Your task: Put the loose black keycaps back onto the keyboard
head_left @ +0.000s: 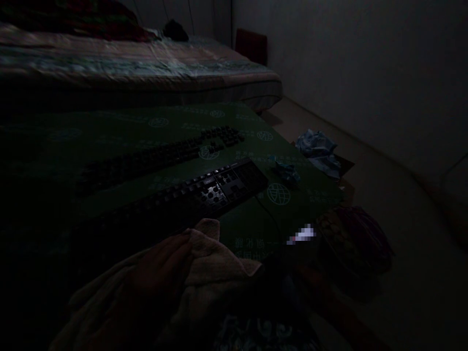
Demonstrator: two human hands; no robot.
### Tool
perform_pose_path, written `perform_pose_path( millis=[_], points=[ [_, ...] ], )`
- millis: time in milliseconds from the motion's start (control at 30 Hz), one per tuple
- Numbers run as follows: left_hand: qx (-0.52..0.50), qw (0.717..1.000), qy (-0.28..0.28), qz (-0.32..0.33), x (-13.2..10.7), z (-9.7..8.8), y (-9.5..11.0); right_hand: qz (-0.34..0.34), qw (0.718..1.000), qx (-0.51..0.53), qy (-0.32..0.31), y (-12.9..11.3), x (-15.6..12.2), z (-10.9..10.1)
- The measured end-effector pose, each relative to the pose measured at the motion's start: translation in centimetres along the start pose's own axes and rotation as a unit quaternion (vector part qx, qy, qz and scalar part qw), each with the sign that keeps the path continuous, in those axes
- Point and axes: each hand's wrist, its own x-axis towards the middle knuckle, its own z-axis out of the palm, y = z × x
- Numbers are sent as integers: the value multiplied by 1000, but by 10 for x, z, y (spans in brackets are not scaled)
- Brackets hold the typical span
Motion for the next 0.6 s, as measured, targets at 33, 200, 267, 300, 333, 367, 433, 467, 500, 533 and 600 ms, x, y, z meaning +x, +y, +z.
perform_pose_path(
  millis=[33,200,267,300,333,367,433,467,500,533,600],
  points=[
    [4,1000,0,3,-2,2,-1,-62,997,2,42,-11,3,-9],
    [-5,999,29,-16,-8,8,-4,-203,966,39,157,-92,36,-52],
    [-12,999,11,-28,-9,6,-4,-222,960,50,164,-123,56,-63],
    [-12,1000,3,-23,-9,5,-4,-247,955,61,154,-136,66,-66],
    [-12,1000,0,-21,-9,4,-3,-273,945,74,162,-148,77,-68],
    [-13,1000,4,-19,-9,3,-2,-294,937,81,171,-159,89,-69],
    [-19,999,24,-32,-7,3,1,-330,917,90,206,-176,109,-70],
    [-21,998,37,-35,-7,3,2,-344,907,94,223,-184,118,-70],
    [-22,998,46,-44,-6,3,4,-356,898,99,239,-191,126,-70],
    [-22,997,58,-49,-5,3,5,-366,889,105,255,-197,133,-71],
    [-23,996,65,-55,-3,2,6,-384,872,115,280,-208,142,-72]
  ],
)
